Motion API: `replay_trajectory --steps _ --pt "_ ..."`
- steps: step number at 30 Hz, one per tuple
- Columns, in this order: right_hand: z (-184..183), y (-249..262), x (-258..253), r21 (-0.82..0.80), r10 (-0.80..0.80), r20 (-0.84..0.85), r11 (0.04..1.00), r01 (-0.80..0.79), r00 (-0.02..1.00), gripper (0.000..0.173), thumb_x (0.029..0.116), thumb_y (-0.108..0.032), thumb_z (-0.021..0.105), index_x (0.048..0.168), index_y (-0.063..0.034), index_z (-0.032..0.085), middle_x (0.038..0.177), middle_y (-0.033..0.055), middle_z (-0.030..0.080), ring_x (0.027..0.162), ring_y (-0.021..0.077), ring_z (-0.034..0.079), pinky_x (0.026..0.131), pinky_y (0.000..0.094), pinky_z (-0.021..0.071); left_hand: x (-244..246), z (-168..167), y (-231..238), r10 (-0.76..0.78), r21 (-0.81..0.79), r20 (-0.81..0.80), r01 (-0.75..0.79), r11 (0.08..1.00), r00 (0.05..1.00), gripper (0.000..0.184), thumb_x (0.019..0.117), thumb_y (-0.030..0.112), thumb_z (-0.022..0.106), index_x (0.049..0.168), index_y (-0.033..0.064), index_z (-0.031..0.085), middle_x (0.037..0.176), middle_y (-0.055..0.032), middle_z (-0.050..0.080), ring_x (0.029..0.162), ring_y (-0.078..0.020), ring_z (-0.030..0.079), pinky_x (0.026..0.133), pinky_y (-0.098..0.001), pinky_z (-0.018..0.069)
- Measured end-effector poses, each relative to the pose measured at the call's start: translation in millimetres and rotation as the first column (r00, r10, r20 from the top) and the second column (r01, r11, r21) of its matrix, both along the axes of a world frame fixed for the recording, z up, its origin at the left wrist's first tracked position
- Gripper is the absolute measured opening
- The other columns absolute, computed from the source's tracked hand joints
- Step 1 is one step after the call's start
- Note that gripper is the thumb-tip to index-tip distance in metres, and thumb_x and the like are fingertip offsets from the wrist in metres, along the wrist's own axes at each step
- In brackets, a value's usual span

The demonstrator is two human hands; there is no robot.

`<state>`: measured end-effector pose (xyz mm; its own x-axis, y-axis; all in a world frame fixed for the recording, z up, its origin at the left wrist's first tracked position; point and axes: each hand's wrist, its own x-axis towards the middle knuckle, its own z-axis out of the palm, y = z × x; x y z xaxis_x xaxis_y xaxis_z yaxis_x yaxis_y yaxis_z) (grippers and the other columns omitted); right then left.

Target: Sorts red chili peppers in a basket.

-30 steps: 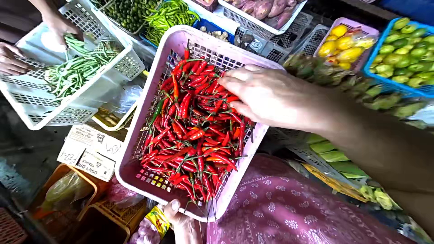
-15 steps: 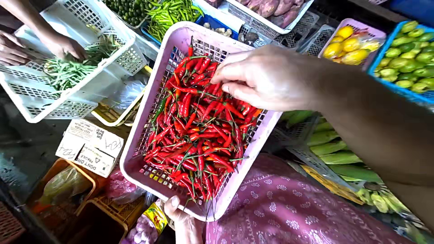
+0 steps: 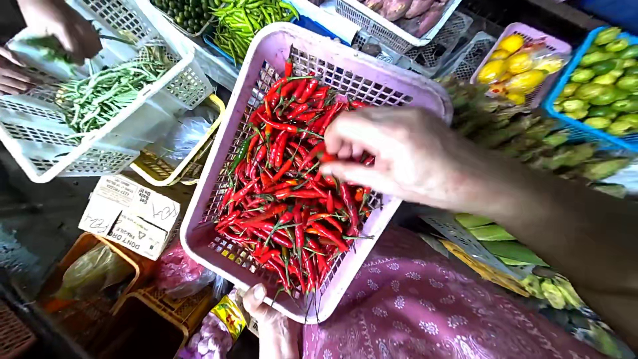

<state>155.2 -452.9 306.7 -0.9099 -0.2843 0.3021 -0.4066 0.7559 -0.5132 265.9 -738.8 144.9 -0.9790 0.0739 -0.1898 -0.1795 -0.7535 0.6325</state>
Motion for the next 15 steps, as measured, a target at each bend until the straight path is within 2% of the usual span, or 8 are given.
replay_trajectory --steps 2,4,6,9,12,14,15 --pt "7.4 10.2 -3.8 0.012 -0.042 -0.039 0.999 0.043 0.998 0.019 0.0938 -0.027 0.069 0.089 -0.0094 0.065 0.077 0.0020 0.064 0.071 0.0123 0.063 0.062 0.0294 0.0493 -2.4 2.7 2.5 -0.010 0.016 -0.008 0.010 1.000 1.000 0.026 0.0827 0.024 0.080 0.106 0.0126 0.077 0.096 -0.0037 0.078 0.087 -0.0110 0.076 0.075 -0.0301 0.0632" --pt "13.1 25.3 0.7 0.076 0.093 0.024 0.993 -0.094 0.995 0.020 0.0926 -0.031 0.066 0.081 -0.0148 0.069 0.079 -0.0023 0.062 0.075 0.0095 0.061 0.062 0.0269 0.0485 -3.4 8.9 5.5 -0.006 0.036 0.016 0.005 0.999 1.000 0.026 0.0816 0.023 0.080 0.105 0.0119 0.077 0.093 -0.0041 0.078 0.084 -0.0114 0.076 0.073 -0.0307 0.0636" --pt "9.8 31.6 8.7 0.161 0.238 0.120 0.953 -0.255 0.964 0.014 0.0884 -0.027 0.066 0.082 -0.0204 0.076 0.085 -0.0052 0.063 0.084 0.0106 0.061 0.067 0.0266 0.0496 -2.8 10.2 5.5 -0.014 0.058 0.044 0.012 0.998 0.999 0.026 0.0793 0.022 0.082 0.103 0.0117 0.076 0.091 -0.0043 0.078 0.081 -0.0119 0.076 0.070 -0.0304 0.0634" --pt "-2.6 26.9 13.9 0.268 0.276 0.146 0.914 -0.306 0.950 0.017 0.0905 -0.025 0.063 0.089 -0.0194 0.079 0.090 -0.0024 0.063 0.089 0.0151 0.060 0.072 0.0285 0.0496 -5.9 11.4 5.9 -0.039 0.077 -0.005 0.039 0.996 0.999 0.025 0.0811 0.019 0.079 0.104 0.0117 0.077 0.095 -0.0038 0.078 0.085 -0.0107 0.076 0.074 -0.0289 0.0629" --pt "-6.3 23.6 12.3 0.333 0.270 0.176 0.889 -0.315 0.947 0.016 0.0915 -0.025 0.064 0.095 -0.0189 0.079 0.092 -0.0006 0.063 0.090 0.0177 0.060 0.073 0.0310 0.0495 -11.8 14.9 6.4 -0.024 0.004 -0.039 0.024 1.000 0.999 0.022 0.0820 0.024 0.079 0.102 0.0143 0.079 0.094 -0.0017 0.079 0.086 -0.0082 0.076 0.075 -0.0268 0.0628" --pt "-6.3 22.9 10.2 0.370 0.277 0.204 0.866 -0.336 0.939 0.014 0.0901 -0.027 0.067 0.091 -0.0186 0.079 0.089 -0.0001 0.063 0.088 0.0185 0.062 0.071 0.0320 0.0496 -14.9 18.6 8.2 -0.024 0.003 -0.074 0.025 1.000 0.997 0.023 0.0824 0.021 0.078 0.104 0.0142 0.080 0.096 -0.0008 0.079 0.090 -0.0070 0.076 0.078 -0.0250 0.0623" --pt "-6.9 23.2 9.1 0.379 0.286 0.218 0.856 -0.351 0.933 0.013 0.0896 -0.027 0.069 0.086 -0.0175 0.078 0.086 0.0002 0.062 0.086 0.0189 0.062 0.070 0.0327 0.0493 -15.7 18.7 8.5 -0.041 0.015 -0.095 0.042 0.999 0.995 0.023 0.0833 0.020 0.077 0.106 0.0135 0.080 0.098 -0.0012 0.079 0.092 -0.0072 0.075 0.080 -0.0249 0.0620"
